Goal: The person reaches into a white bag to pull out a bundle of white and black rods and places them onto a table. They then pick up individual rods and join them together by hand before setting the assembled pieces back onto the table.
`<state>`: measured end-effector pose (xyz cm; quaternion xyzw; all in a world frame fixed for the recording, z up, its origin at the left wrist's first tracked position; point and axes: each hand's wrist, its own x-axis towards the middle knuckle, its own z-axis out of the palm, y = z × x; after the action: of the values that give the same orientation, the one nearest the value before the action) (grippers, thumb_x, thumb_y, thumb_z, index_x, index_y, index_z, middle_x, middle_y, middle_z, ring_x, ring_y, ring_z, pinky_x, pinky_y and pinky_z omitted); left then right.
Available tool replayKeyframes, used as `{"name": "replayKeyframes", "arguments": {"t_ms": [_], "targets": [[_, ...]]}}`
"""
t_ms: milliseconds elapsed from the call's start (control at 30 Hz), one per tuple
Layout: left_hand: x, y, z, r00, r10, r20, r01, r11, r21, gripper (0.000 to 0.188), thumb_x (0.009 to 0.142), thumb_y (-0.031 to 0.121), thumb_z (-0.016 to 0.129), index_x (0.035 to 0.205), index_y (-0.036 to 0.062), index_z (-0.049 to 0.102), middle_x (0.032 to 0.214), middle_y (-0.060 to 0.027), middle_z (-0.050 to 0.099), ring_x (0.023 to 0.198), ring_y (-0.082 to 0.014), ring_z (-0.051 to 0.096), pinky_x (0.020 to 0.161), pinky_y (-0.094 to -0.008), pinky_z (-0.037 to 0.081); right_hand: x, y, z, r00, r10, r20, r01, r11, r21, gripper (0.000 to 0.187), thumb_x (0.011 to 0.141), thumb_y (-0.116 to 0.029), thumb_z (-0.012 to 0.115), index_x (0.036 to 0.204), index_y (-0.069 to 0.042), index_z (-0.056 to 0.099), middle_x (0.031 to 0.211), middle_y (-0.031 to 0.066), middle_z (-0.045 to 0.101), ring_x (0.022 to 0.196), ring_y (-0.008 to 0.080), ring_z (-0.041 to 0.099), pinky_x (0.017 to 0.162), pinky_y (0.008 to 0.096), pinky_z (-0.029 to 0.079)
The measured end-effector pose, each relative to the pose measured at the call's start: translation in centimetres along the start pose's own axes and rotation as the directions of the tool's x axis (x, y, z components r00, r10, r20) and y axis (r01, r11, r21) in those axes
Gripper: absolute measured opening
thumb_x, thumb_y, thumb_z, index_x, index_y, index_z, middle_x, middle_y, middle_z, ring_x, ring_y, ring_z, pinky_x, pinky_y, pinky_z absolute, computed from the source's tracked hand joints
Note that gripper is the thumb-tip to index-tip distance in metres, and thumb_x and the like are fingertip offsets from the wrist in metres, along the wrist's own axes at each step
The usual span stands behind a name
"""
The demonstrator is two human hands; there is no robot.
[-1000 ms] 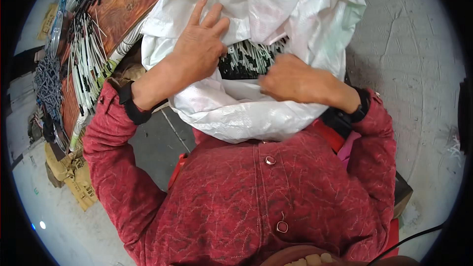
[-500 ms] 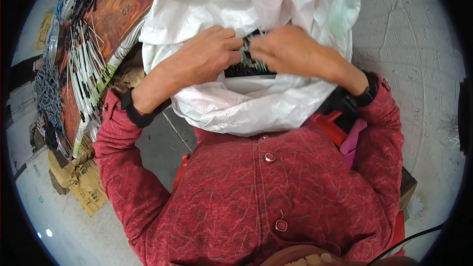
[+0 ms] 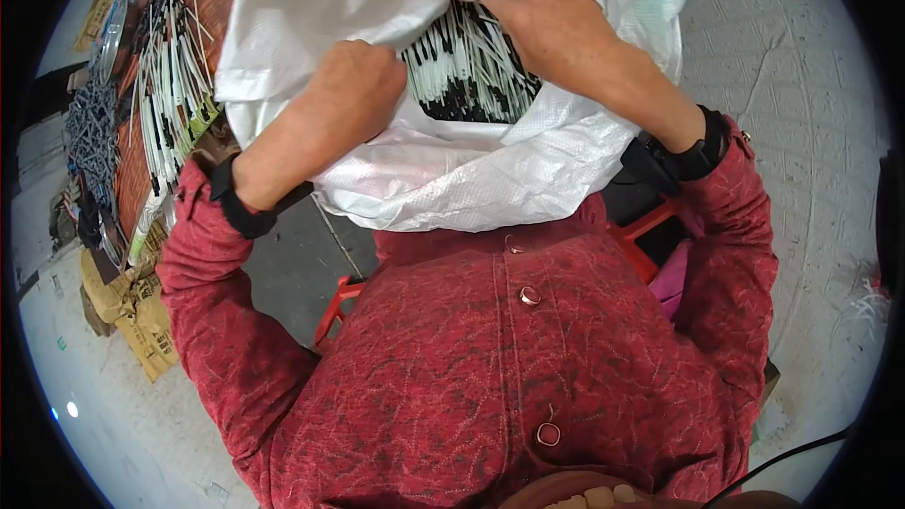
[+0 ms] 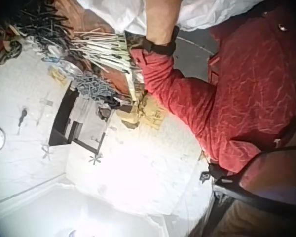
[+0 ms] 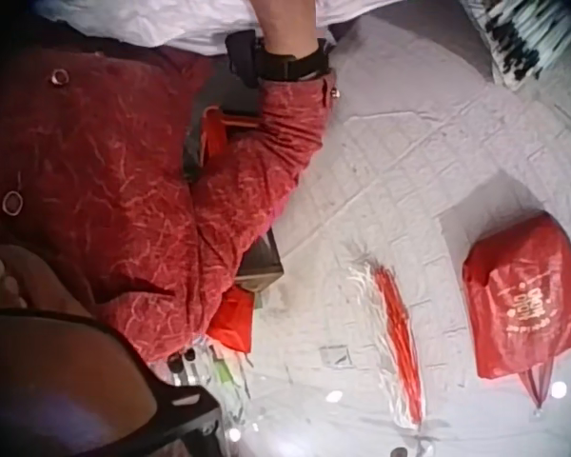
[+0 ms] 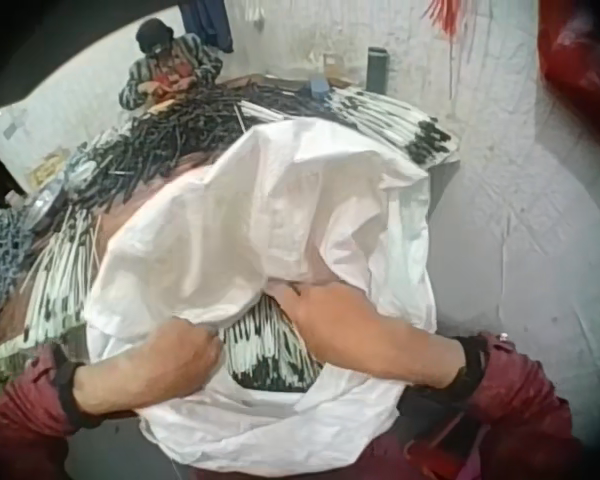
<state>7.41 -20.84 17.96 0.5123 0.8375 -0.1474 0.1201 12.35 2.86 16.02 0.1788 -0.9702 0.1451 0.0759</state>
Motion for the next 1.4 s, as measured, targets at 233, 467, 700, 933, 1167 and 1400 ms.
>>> {"name": "replayKeyframes", "arguments": {"t_ms": [233, 467, 700, 933, 1167, 1400], "targets": [[2.4, 0.0, 0.9, 0.905, 0.295, -0.305, -0.354, 0.922, -0.16, 0.008, 0.078, 0.004, 0.056, 0.085, 0.0025, 0.06, 0.087, -0.0142, 0.06, 0.075, -0.0356, 0.063, 0.063, -0.0442, 0.051, 0.7, 1.8, 2.4, 0.983, -0.015, 0.184, 0.008, 0.999, 0.04, 0.015, 0.081, -0.002, 0.049, 0.089, 0.003, 0.061, 0.087, 0.0225, 0.065, 0.081, 0.0407, 0.064, 0.071, 0.0488, 0.051], [1.0, -0.4, 2.0, 0.937, 0.133, -0.322, -0.237, 0.922, -0.307, 0.007, 0.079, 0.003, 0.054, 0.084, 0.0005, 0.058, 0.084, -0.0165, 0.058, 0.077, -0.0378, 0.062, 0.065, -0.0453, 0.05, 0.6, 0.9, 3.3, 0.893, 0.066, 0.446, -0.119, 0.989, 0.091, 0.019, 0.079, 0.0, 0.049, 0.094, 0.004, 0.06, 0.088, 0.0252, 0.065, 0.087, 0.0401, 0.064, 0.074, 0.0491, 0.051], [0.7, -0.7, 1.1, 0.989, -0.077, -0.128, 0.057, 0.986, -0.156, 0.013, 0.08, 0.006, 0.051, 0.083, -0.0037, 0.059, 0.077, -0.0216, 0.063, 0.072, -0.0404, 0.063, 0.067, -0.0478, 0.051, -0.3, -0.5, 2.8, 0.871, 0.097, 0.482, -0.179, 0.976, 0.125, 0.028, 0.075, 0.004, 0.05, 0.102, 0.005, 0.057, 0.088, 0.0266, 0.064, 0.086, 0.042, 0.064, 0.076, 0.0497, 0.051], [3.0, -2.1, 1.6, 0.958, -0.158, 0.239, 0.245, 0.884, -0.398, 0.031, 0.089, 0.022, 0.052, 0.098, -0.007, 0.057, 0.092, -0.0273, 0.063, 0.085, -0.0446, 0.06, 0.078, -0.0492, 0.046, -1.1, -1.0, 4.3, 0.995, -0.042, 0.092, 0.02, 0.973, 0.229, 0.029, 0.073, 0.006, 0.05, 0.101, 0.006, 0.057, 0.08, 0.0269, 0.062, 0.077, 0.0441, 0.061, 0.071, 0.0499, 0.049], [3.4, -0.8, 0.7, 0.945, -0.26, 0.2, 0.327, 0.797, -0.507, 0.041, 0.093, 0.03, 0.05, 0.108, -0.0077, 0.055, 0.098, -0.0307, 0.061, 0.096, -0.0464, 0.058, 0.084, -0.0473, 0.045, 0.2, -0.7, 4.6, 0.985, 0.026, 0.173, -0.088, 0.93, 0.357, 0.027, 0.072, 0.006, 0.05, 0.098, 0.008, 0.057, 0.076, 0.0276, 0.061, 0.074, 0.0443, 0.061, 0.067, 0.0491, 0.048], [4.6, 0.3, 2.3, 0.91, -0.391, 0.138, 0.412, 0.815, -0.409, 0.061, 0.096, 0.045, 0.037, 0.092, -0.0095, 0.066, 0.093, -0.0326, 0.063, 0.096, -0.0441, 0.061, 0.086, -0.0466, 0.046, 0.4, -1.2, 5.1, 0.996, 0.073, -0.046, -0.047, 0.909, 0.415, 0.021, 0.077, 0.002, 0.048, 0.092, 0.007, 0.062, 0.086, 0.0289, 0.063, 0.084, 0.0422, 0.063, 0.074, 0.0473, 0.05]]}}
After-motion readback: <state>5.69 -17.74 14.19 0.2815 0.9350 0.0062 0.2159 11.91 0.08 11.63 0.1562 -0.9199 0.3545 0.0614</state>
